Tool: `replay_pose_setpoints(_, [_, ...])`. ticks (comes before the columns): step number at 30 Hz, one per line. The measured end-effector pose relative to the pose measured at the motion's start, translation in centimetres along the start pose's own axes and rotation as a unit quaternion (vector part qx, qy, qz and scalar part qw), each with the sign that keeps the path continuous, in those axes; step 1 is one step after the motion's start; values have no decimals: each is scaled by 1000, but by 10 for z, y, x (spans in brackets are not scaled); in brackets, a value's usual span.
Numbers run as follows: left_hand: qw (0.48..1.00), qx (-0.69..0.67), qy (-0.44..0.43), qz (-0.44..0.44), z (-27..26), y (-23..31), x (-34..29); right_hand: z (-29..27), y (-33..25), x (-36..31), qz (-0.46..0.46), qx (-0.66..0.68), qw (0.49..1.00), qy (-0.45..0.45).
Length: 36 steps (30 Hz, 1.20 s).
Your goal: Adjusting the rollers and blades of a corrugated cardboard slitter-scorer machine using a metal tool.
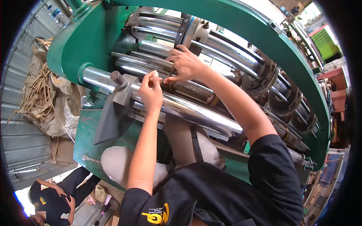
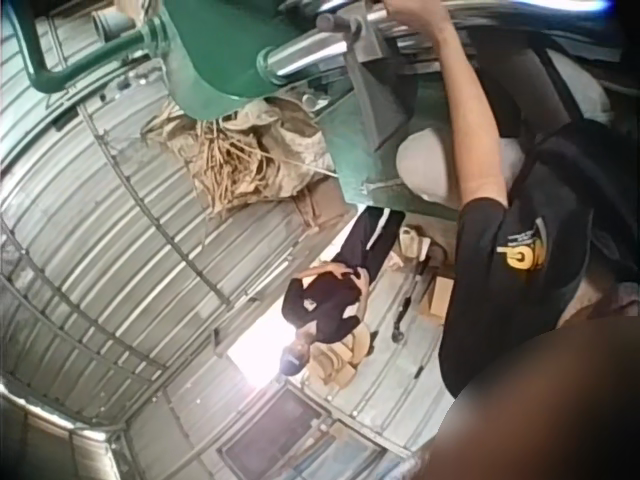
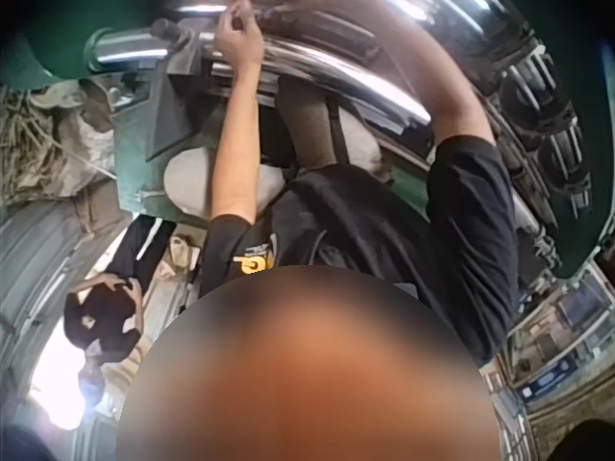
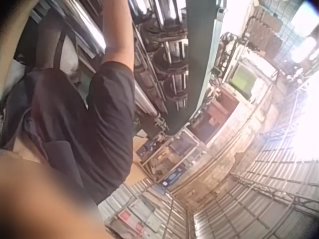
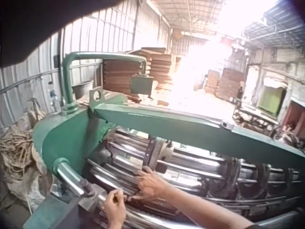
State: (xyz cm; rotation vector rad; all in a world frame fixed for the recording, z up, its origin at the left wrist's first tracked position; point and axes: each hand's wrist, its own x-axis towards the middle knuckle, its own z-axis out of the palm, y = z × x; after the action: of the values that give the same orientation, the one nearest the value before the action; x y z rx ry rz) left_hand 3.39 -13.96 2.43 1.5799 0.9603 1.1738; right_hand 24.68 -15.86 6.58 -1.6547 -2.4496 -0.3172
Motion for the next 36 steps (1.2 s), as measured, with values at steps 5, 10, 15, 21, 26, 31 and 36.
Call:
replay_pose_setpoints(5, [992, -9, 74, -107, 14, -3, 15, -22, 0, 5, 167, 52, 954, -244])
replay_pose_setpoints(10, [924, -169, 296, -175, 33, -3, 34, -14, -6, -14, 187, 29, 975, -117])
replay_pose_setpoints(15, [944, -66, 301, -118, 50, 3, 37, -16, -11, -25, 249, 43, 964, -86])
replay_pose_setpoints(21, [971, 11, 232, -55, 38, 3, 49, -19, -34, -17, 309, 36, 949, -52])
replay_pose_setpoints(26, [966, -241, 79, -60, 29, -12, 46, -10, -27, -17, 132, 43, 986, 96])
replay_pose_setpoints(31, [968, -220, 119, -31, 2, -29, 5, -108, -6, 6, 252, 172, 952, -10])
replay_pose_setpoints(36, [939, 280, -36, 197, 7, -39, -16, -220, 38, -31, 191, 96, 965, 154])
